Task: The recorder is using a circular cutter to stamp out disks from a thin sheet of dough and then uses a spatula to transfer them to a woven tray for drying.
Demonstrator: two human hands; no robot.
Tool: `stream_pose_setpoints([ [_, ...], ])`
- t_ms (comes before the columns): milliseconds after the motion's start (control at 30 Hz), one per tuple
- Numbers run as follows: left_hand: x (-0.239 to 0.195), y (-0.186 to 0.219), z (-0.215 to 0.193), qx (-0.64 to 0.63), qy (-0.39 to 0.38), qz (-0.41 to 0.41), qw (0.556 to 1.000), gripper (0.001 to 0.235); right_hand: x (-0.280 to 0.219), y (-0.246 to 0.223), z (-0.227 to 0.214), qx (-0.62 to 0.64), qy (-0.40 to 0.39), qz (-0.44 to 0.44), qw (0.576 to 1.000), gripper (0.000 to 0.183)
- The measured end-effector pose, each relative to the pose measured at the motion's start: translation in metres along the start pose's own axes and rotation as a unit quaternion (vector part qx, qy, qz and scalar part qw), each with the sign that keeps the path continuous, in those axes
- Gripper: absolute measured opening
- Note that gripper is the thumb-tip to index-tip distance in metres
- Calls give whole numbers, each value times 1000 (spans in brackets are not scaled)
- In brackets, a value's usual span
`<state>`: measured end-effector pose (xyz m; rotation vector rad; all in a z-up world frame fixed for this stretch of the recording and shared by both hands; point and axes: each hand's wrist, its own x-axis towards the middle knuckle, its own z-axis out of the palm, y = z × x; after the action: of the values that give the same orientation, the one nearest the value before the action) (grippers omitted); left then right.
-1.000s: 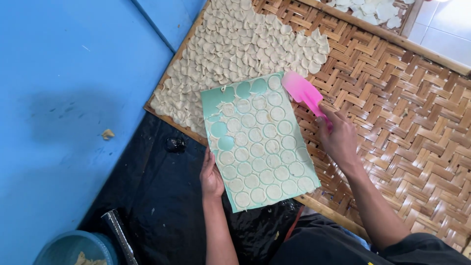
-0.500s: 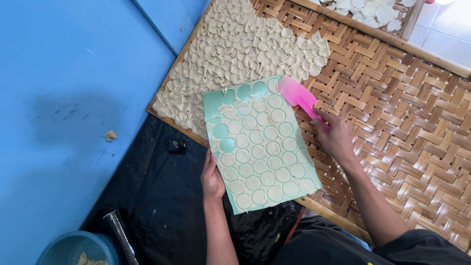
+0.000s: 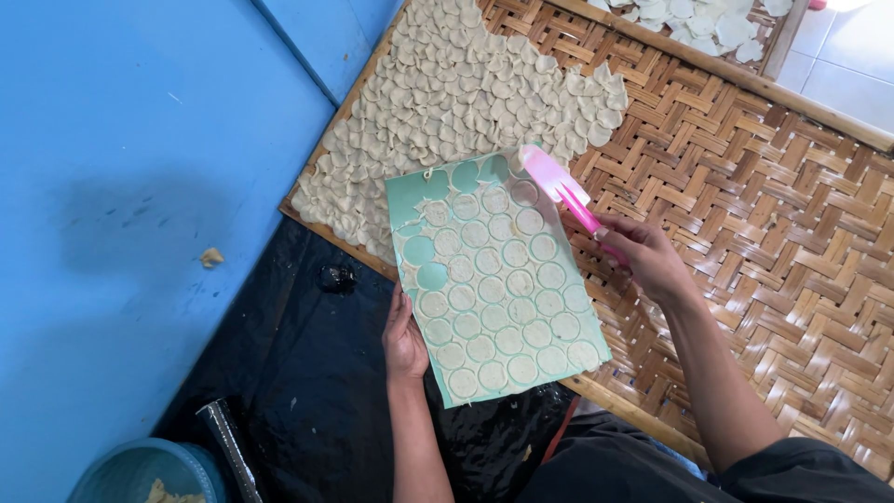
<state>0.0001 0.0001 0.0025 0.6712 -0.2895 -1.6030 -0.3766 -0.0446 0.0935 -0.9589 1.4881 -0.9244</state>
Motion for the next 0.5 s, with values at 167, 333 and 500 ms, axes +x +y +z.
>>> stream_pose_setpoints([
  [167, 1, -1, -3, -6, -1, 1, 1000, 54, 23, -38, 5, -9, -10, -15, 1000, 39],
  [333, 0, -1, 0, 2, -7, 5, 1000, 54, 77, -93, 19, -35, -11, -65, 997, 40],
  [500, 0, 0, 0, -7, -29, 8, 1000, 53, 172, -117, 26, -81, 13, -147, 986, 37],
])
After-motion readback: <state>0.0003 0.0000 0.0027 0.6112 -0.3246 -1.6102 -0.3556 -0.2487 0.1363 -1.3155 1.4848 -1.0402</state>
